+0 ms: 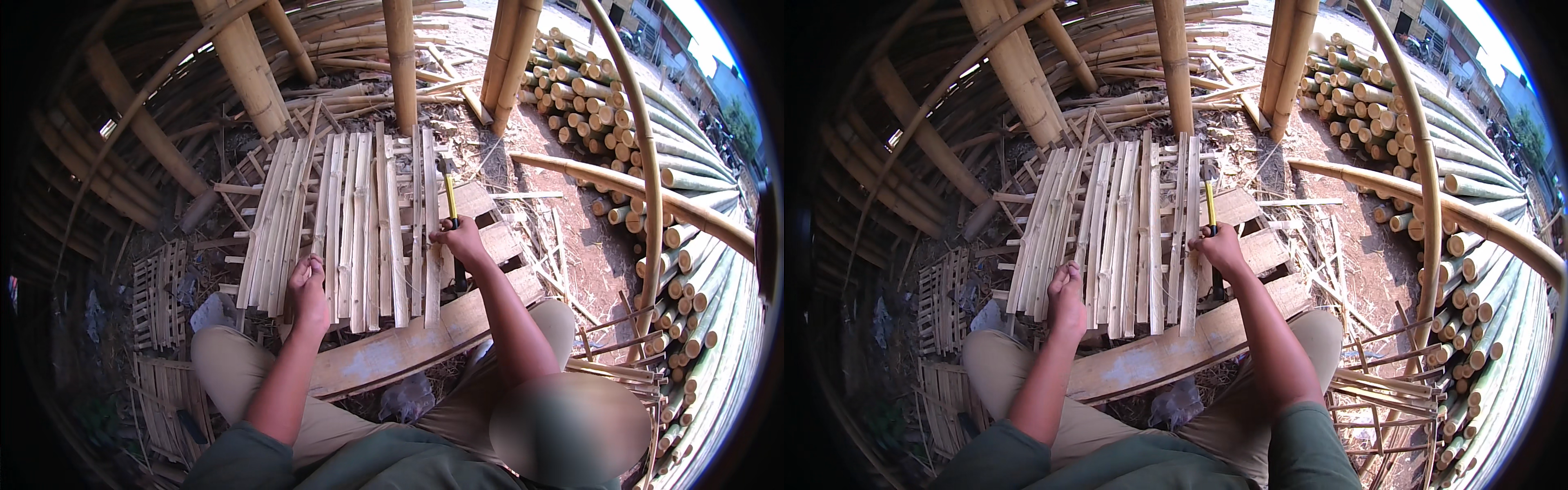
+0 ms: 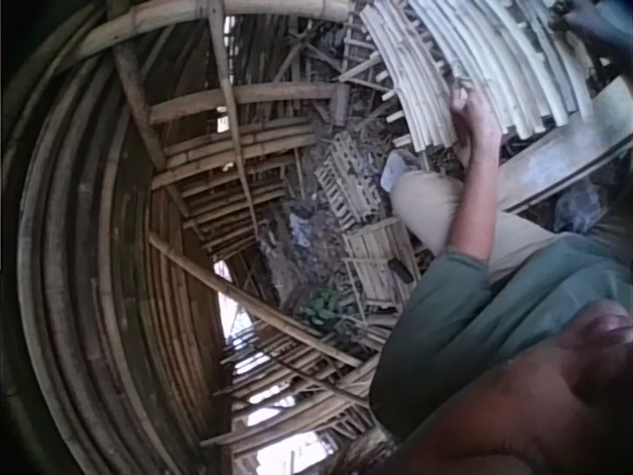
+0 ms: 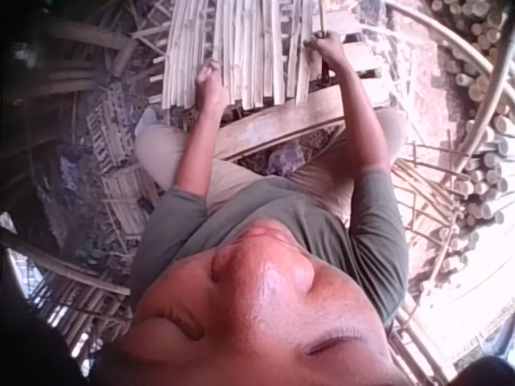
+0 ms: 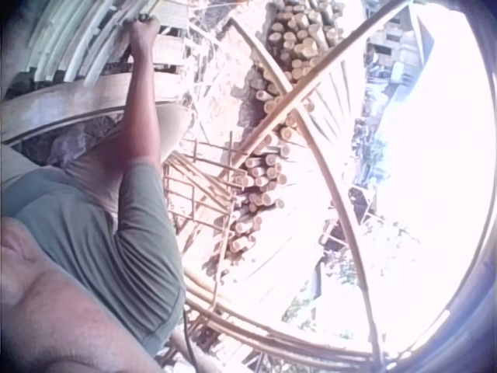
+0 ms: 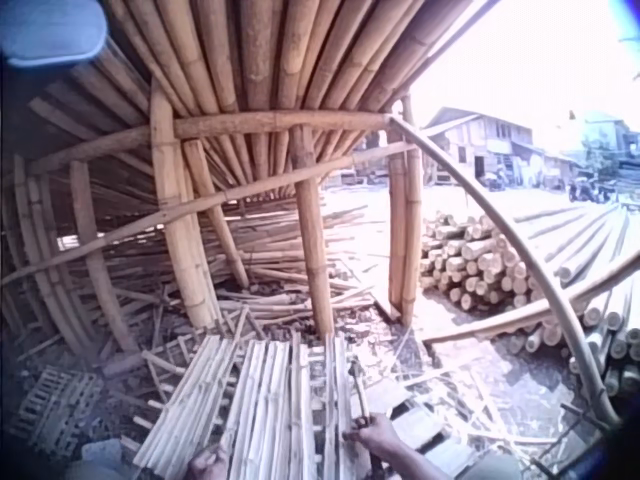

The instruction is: The person constructs a bamboo mat by positioning thin bamboo slats across a wooden frame and hammering nails to secure them.

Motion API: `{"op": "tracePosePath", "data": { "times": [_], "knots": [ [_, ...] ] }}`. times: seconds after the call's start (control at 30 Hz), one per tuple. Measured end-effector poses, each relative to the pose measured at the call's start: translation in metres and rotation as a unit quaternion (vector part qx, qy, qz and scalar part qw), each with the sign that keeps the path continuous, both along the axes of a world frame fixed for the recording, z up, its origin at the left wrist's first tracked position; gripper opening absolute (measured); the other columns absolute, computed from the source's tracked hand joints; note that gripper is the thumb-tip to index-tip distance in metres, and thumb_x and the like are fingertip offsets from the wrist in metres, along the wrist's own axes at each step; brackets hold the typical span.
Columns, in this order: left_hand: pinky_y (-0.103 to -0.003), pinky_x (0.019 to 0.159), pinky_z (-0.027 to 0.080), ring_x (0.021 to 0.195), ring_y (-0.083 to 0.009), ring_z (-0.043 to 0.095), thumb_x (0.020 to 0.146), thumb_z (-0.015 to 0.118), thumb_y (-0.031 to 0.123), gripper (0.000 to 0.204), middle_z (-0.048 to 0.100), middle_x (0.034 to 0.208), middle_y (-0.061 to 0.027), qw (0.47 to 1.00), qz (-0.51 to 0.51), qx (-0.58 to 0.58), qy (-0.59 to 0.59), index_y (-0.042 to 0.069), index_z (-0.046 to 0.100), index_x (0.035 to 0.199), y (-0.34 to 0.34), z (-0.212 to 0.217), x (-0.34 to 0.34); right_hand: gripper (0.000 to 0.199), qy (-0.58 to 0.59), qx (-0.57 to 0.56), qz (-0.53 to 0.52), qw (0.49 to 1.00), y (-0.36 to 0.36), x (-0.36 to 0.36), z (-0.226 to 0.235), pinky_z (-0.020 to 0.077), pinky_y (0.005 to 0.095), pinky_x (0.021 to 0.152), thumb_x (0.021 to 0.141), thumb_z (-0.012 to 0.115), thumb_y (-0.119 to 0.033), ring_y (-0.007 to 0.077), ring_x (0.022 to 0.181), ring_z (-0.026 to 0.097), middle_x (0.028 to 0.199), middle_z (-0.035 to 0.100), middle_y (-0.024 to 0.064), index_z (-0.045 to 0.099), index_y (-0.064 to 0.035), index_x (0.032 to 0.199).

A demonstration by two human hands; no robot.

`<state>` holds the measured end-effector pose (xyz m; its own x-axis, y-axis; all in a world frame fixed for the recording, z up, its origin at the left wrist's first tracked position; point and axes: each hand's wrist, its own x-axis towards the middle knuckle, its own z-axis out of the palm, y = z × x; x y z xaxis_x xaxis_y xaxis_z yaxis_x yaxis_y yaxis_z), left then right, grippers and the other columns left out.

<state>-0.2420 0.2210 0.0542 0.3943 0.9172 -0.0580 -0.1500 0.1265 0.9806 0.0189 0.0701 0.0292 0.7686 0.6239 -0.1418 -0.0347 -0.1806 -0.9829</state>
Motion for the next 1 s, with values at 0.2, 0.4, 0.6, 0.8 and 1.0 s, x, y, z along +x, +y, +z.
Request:
{"op": "tracePosePath", "data": {
  "times": [0.2, 0.4, 0.6, 0.8, 1.0],
  "knots": [
    [-0.022, 0.083, 0.039, 0.083, -0.0053, 0.048, 0.097, 0.055, 0.011, 0.010, 0.054, 0.086, 0.0044, 1.000, 0.008, 0.004, 0.002, 0.006, 0.062, 0.092, -0.002, -0.009, 0.001, 0.044, -0.197, -0.109, -0.026, 0.974, -0.013, -0.002, 0.006, 0.0461, 0.0343, 0.060, 0.070, 0.085, -0.034, 0.0190, 0.060, 0.054, 0.065, 0.057, 0.0087, 0.053, -0.0031, 0.074],
    [-0.022, 0.084, 0.040, 0.085, -0.0052, 0.049, 0.097, 0.056, 0.012, 0.010, 0.057, 0.088, 0.0037, 0.999, 0.014, 0.019, -0.032, 0.005, 0.064, 0.095, -0.003, -0.011, 0.003, 0.056, -0.160, -0.219, 0.030, 0.962, -0.053, -0.043, 0.030, 0.0513, 0.0379, 0.066, 0.064, 0.088, -0.038, 0.0264, 0.070, 0.066, 0.076, 0.067, 0.0172, 0.064, 0.0078, 0.086],
    [-0.023, 0.085, 0.041, 0.087, -0.0063, 0.051, 0.094, 0.058, 0.010, 0.009, 0.058, 0.090, 0.0028, 0.999, -0.013, 0.032, -0.030, 0.005, 0.065, 0.095, 0.005, -0.027, 0.002, 0.047, -0.129, -0.289, 0.068, 0.946, -0.066, -0.066, 0.053, 0.0518, 0.0385, 0.065, 0.064, 0.086, -0.032, 0.0294, 0.069, 0.067, 0.075, 0.067, 0.0185, 0.063, 0.0059, 0.081],
    [-0.023, 0.084, 0.040, 0.086, -0.0068, 0.051, 0.094, 0.059, 0.013, 0.011, 0.058, 0.088, 0.0038, 1.000, -0.022, 0.015, -0.013, 0.005, 0.067, 0.097, 0.010, -0.029, 0.005, 0.032, -0.069, -0.228, -0.030, 0.971, -0.076, -0.103, 0.019, 0.0534, 0.0373, 0.062, 0.068, 0.085, -0.019, 0.0256, 0.065, 0.067, 0.072, 0.067, 0.0150, 0.063, 0.0034, 0.076],
    [-0.021, 0.080, 0.039, 0.082, -0.0055, 0.049, 0.096, 0.057, 0.013, 0.012, 0.056, 0.084, 0.0051, 0.998, -0.002, -0.031, -0.051, 0.007, 0.066, 0.093, 0.011, -0.027, 0.007, 0.040, 0.078, -0.010, -0.056, 0.995, -0.068, -0.101, 0.003, 0.0545, 0.0334, 0.058, 0.071, 0.077, 0.007, 0.0166, 0.063, 0.062, 0.070, 0.059, 0.0064, 0.041, -0.0098, 0.068]
  ]
}}
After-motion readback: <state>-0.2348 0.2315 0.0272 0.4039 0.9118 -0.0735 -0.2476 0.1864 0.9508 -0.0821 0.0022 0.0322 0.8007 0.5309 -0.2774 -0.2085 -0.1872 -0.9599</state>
